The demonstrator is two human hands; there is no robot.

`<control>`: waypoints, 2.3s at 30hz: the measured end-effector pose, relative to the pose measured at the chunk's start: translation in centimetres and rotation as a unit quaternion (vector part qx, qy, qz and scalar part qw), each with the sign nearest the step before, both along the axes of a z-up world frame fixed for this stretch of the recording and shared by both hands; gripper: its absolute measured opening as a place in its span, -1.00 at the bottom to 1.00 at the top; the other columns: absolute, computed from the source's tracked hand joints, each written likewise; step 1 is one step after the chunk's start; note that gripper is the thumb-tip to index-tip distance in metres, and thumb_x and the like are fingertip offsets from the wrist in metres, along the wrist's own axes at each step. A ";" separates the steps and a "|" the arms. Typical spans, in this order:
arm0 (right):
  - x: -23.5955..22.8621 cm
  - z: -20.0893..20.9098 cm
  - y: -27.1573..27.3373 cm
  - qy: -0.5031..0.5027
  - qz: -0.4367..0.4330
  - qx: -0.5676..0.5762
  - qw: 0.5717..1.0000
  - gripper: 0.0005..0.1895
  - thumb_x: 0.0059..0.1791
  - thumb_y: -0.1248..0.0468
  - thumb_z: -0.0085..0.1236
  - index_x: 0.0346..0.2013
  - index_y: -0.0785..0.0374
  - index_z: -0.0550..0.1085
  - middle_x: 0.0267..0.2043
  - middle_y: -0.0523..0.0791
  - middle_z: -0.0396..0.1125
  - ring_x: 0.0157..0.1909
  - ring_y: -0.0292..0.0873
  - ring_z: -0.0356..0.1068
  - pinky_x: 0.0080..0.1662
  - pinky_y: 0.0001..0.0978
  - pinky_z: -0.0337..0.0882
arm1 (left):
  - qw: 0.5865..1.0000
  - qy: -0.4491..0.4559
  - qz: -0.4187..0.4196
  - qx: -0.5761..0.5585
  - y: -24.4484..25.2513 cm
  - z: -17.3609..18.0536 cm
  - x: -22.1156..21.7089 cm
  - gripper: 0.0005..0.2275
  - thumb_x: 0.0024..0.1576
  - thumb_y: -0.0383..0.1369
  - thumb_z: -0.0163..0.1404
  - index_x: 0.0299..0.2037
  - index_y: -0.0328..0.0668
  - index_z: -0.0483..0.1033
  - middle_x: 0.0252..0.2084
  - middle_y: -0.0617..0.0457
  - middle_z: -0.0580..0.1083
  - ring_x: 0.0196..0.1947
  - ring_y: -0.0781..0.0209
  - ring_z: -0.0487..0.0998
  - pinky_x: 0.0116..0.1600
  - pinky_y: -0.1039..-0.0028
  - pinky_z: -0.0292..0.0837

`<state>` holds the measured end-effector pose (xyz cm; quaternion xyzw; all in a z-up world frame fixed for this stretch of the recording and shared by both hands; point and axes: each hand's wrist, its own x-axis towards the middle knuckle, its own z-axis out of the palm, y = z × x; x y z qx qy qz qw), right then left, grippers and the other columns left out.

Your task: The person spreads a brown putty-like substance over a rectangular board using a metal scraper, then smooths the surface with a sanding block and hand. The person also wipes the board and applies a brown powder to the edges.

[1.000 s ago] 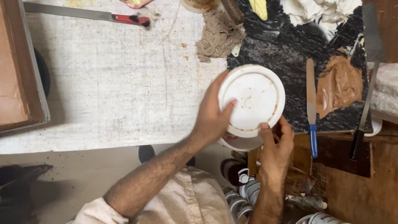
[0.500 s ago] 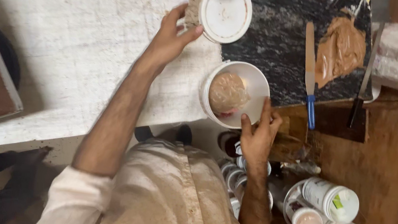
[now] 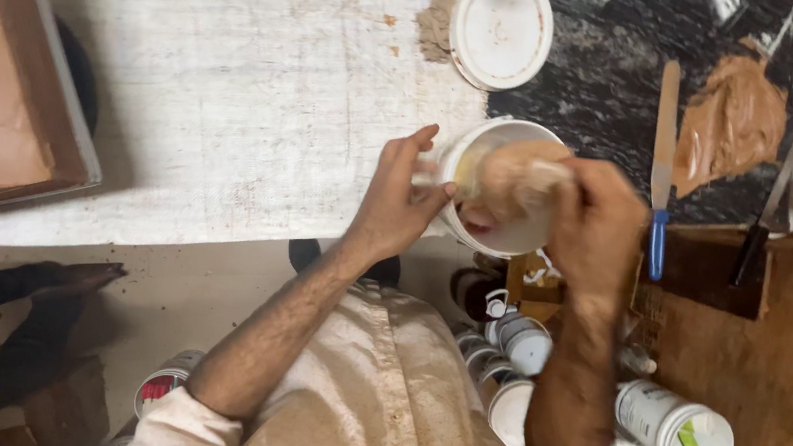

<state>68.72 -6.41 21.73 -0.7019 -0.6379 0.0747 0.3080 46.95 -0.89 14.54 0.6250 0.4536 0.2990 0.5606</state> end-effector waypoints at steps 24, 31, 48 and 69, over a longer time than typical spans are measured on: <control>-20.2 3.2 2.9 0.060 0.195 -0.206 0.957 -0.78 0.02 0.26 0.23 -0.43 0.35 0.50 -0.68 0.01 0.28 -0.70 -0.17 0.18 -0.55 -0.24 0.21 | 0.967 0.136 0.049 0.208 -5.0 0.5 -13.0 -0.28 -0.06 -0.09 0.34 0.27 -0.22 0.34 0.34 -0.13 0.30 0.49 -0.17 0.05 0.51 -0.15 -0.24; -21.6 -1.8 3.4 0.269 0.204 -0.203 0.919 -0.91 -0.03 0.39 0.14 -0.25 0.34 0.49 -0.33 -0.10 0.38 -0.30 -0.24 0.38 -0.22 -0.38 0.45 | 0.989 -0.024 0.095 -0.108 -3.8 -7.0 -15.9 -0.86 0.11 -0.31 0.09 -0.29 -0.22 0.54 -0.28 -0.01 0.59 -0.24 0.09 0.64 -0.07 0.19 0.62; -24.6 -13.6 8.1 0.653 0.083 -0.205 0.724 -0.15 -0.08 0.45 0.20 0.40 0.21 -0.01 0.35 0.05 0.14 0.40 0.02 0.18 0.35 -0.09 0.37 | 0.735 -0.501 0.297 -0.347 5.1 -10.8 -15.6 -0.56 0.32 -0.19 -0.14 0.26 -0.41 0.29 0.16 -0.17 0.43 0.17 0.06 0.51 0.24 0.24 0.52; -27.6 -7.1 17.2 0.395 0.124 -0.087 0.906 -0.48 -0.17 0.55 0.22 0.06 0.27 0.34 -0.07 -0.10 0.30 -0.11 -0.22 0.35 -0.06 -0.36 0.49 | 0.453 -0.834 0.179 -0.259 6.8 -14.7 -14.9 -0.66 0.31 -0.26 0.10 0.23 -0.12 0.39 0.23 0.06 0.41 0.31 0.11 0.32 0.48 0.23 0.10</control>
